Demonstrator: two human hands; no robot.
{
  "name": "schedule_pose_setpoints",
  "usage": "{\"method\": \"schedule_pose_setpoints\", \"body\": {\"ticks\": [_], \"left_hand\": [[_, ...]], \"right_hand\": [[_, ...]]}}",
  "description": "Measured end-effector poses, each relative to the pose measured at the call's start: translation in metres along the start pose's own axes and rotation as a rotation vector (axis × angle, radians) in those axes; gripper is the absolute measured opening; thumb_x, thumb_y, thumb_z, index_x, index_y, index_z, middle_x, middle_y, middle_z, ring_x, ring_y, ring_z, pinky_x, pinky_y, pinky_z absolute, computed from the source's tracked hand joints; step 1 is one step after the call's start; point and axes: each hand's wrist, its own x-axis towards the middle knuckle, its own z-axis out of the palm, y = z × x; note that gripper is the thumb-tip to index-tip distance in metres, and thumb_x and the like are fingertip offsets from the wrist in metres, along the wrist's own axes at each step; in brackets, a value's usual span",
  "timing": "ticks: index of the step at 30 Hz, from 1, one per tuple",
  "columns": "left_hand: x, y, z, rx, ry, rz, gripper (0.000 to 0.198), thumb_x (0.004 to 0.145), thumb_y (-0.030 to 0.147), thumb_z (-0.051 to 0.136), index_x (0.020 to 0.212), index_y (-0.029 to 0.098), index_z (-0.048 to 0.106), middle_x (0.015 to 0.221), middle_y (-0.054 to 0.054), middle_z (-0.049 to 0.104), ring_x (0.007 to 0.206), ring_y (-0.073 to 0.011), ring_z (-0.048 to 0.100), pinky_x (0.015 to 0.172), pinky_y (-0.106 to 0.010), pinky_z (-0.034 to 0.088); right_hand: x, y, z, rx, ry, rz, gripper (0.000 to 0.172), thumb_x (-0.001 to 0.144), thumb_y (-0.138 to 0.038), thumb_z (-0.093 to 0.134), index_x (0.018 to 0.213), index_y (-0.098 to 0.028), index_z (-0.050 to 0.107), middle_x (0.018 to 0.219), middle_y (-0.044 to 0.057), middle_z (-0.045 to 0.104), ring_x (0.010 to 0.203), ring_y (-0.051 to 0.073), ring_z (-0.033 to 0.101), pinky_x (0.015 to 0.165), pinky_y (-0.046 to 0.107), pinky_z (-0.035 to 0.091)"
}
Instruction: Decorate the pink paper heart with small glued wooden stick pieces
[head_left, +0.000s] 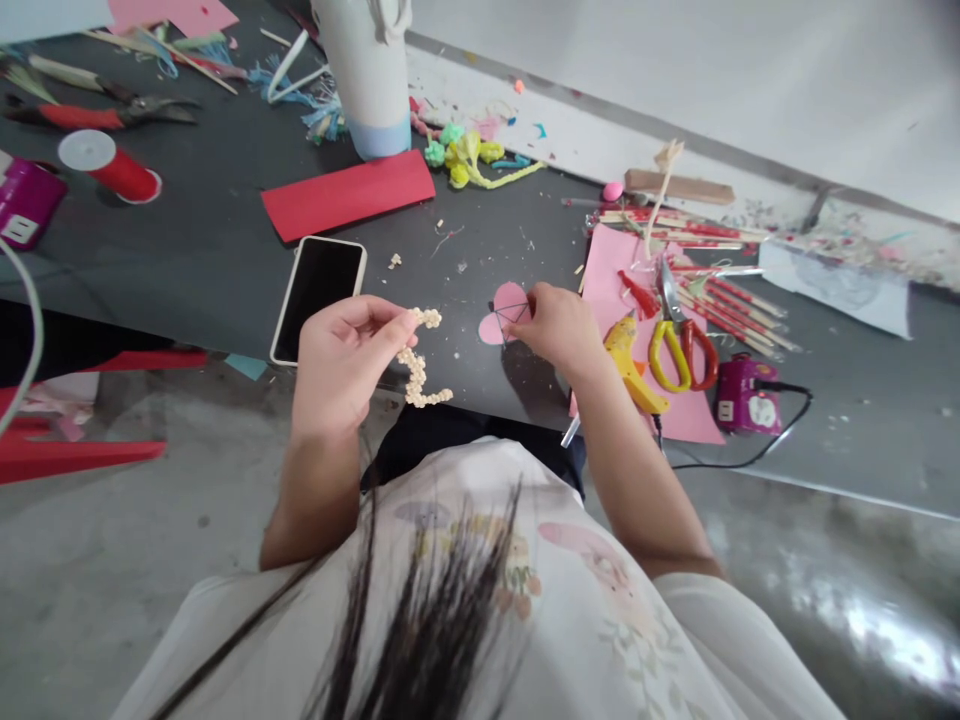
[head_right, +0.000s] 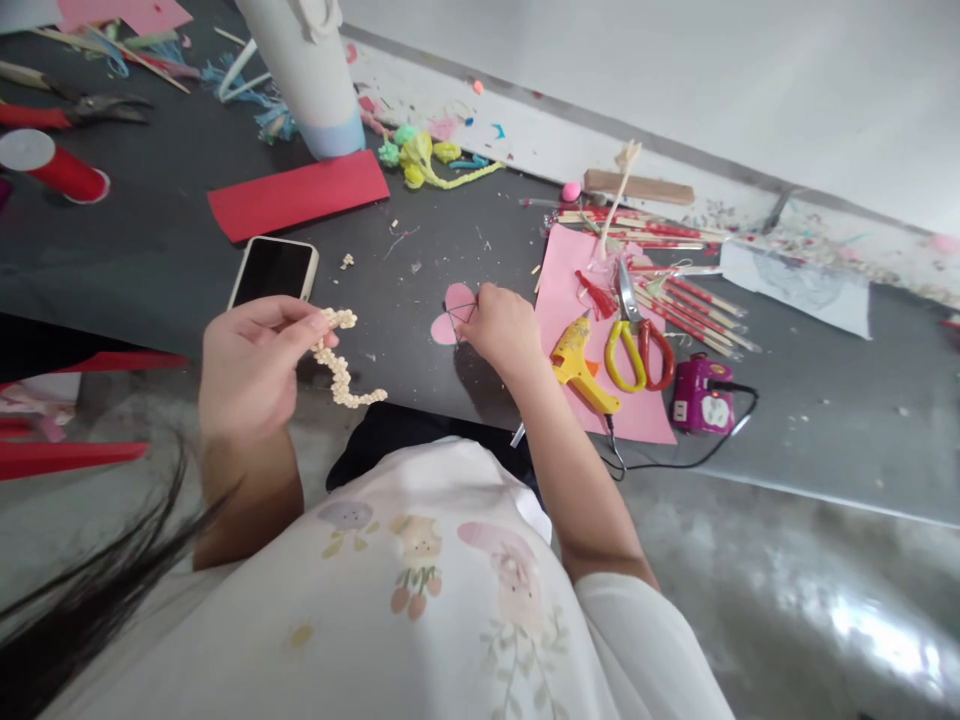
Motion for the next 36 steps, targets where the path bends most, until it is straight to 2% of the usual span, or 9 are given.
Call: {"method": "schedule_pose_setpoints", "body": {"ticks": [3, 6, 10, 13, 16, 20, 23, 32, 36], "left_hand": [[0.000, 0.000, -0.001, -0.003, 0.006, -0.013, 0.010, 0.071, 0.024, 0.077, 0.067, 0.020, 0.070, 0.058, 0.003, 0.065, 0.056, -0.0092, 0.061, 0.054, -0.020, 0.050], [-0.001, 0.000, -0.002, -0.014, 0.004, -0.017, 0.008, 0.072, 0.022, 0.076, 0.067, 0.020, 0.071, 0.059, 0.002, 0.066, 0.057, -0.0093, 0.062, 0.055, -0.020, 0.050], [0.000, 0.000, -0.003, -0.048, 0.005, -0.001, 0.008, 0.072, 0.020, 0.076, 0.067, 0.020, 0.072, 0.058, 0.003, 0.066, 0.055, -0.0088, 0.062, 0.054, -0.020, 0.049], [0.000, -0.001, -0.003, -0.058, -0.003, -0.005, 0.007, 0.073, 0.020, 0.075, 0.067, 0.021, 0.072, 0.057, 0.004, 0.066, 0.055, -0.0082, 0.061, 0.054, -0.020, 0.048], [0.002, -0.002, -0.003, -0.060, -0.010, -0.011, 0.009, 0.074, 0.023, 0.076, 0.067, 0.022, 0.071, 0.057, 0.004, 0.065, 0.054, -0.0078, 0.061, 0.055, -0.020, 0.048], [0.005, -0.004, -0.001, -0.085, -0.019, -0.006, 0.009, 0.072, 0.022, 0.077, 0.065, 0.023, 0.072, 0.055, 0.004, 0.064, 0.054, -0.0073, 0.060, 0.053, -0.020, 0.046], [0.006, -0.004, 0.001, -0.088, -0.039, -0.007, 0.011, 0.075, 0.021, 0.074, 0.065, 0.024, 0.072, 0.056, 0.004, 0.065, 0.054, -0.0069, 0.059, 0.054, -0.020, 0.045], [0.006, -0.011, 0.005, -0.087, -0.068, -0.014, 0.009, 0.076, 0.023, 0.075, 0.067, 0.023, 0.072, 0.058, 0.003, 0.066, 0.057, -0.0083, 0.061, 0.056, -0.022, 0.045], [0.003, -0.008, 0.007, -0.149, -0.143, -0.148, 0.011, 0.072, 0.026, 0.079, 0.066, 0.022, 0.071, 0.058, 0.002, 0.066, 0.056, -0.0084, 0.059, 0.054, -0.022, 0.044]], "right_hand": [[-0.002, 0.004, -0.005, 0.124, -0.015, -0.004, 0.016, 0.082, -0.034, 0.060, 0.076, -0.020, 0.056, 0.077, 0.006, 0.064, 0.071, 0.020, 0.055, 0.062, 0.031, 0.035], [-0.005, 0.009, -0.015, 0.329, -0.070, 0.003, 0.031, 0.084, -0.037, 0.056, 0.060, -0.021, 0.045, 0.056, -0.003, 0.043, 0.056, 0.012, 0.039, 0.055, 0.029, 0.026], [-0.017, 0.018, -0.023, 0.587, -0.117, 0.004, 0.040, 0.085, -0.036, 0.055, 0.054, -0.020, 0.038, 0.052, -0.007, 0.026, 0.052, 0.008, 0.026, 0.054, 0.028, 0.022], [-0.033, 0.025, -0.015, 0.709, -0.089, 0.032, 0.018, 0.080, -0.036, 0.061, 0.076, -0.018, 0.061, 0.057, -0.006, 0.045, 0.054, 0.010, 0.040, 0.055, 0.027, 0.029], [-0.054, 0.027, 0.001, 0.760, 0.013, 0.141, 0.057, 0.078, -0.036, 0.067, 0.131, -0.020, 0.054, 0.064, -0.005, 0.062, 0.058, 0.014, 0.054, 0.059, 0.028, 0.039], [-0.077, 0.016, 0.021, 0.675, 0.062, 0.132, 0.029, 0.087, -0.037, 0.057, 0.107, -0.021, 0.069, 0.072, 0.001, 0.069, 0.066, 0.016, 0.062, 0.064, 0.030, 0.044], [-0.084, 0.006, 0.027, 0.685, 0.071, 0.142, 0.027, 0.088, -0.037, 0.055, 0.097, -0.019, 0.073, 0.086, 0.005, 0.075, 0.074, 0.017, 0.066, 0.069, 0.031, 0.047], [-0.092, -0.003, 0.028, 0.779, -0.186, 0.022, 0.036, 0.091, -0.037, 0.052, 0.116, -0.018, 0.069, 0.084, 0.004, 0.072, 0.070, 0.015, 0.062, 0.070, 0.028, 0.047], [-0.093, -0.001, 0.024, 0.652, -0.317, 0.005, 0.039, 0.091, -0.035, 0.051, 0.124, -0.021, 0.065, 0.068, -0.001, 0.065, 0.060, 0.013, 0.056, 0.065, 0.028, 0.043]]}}
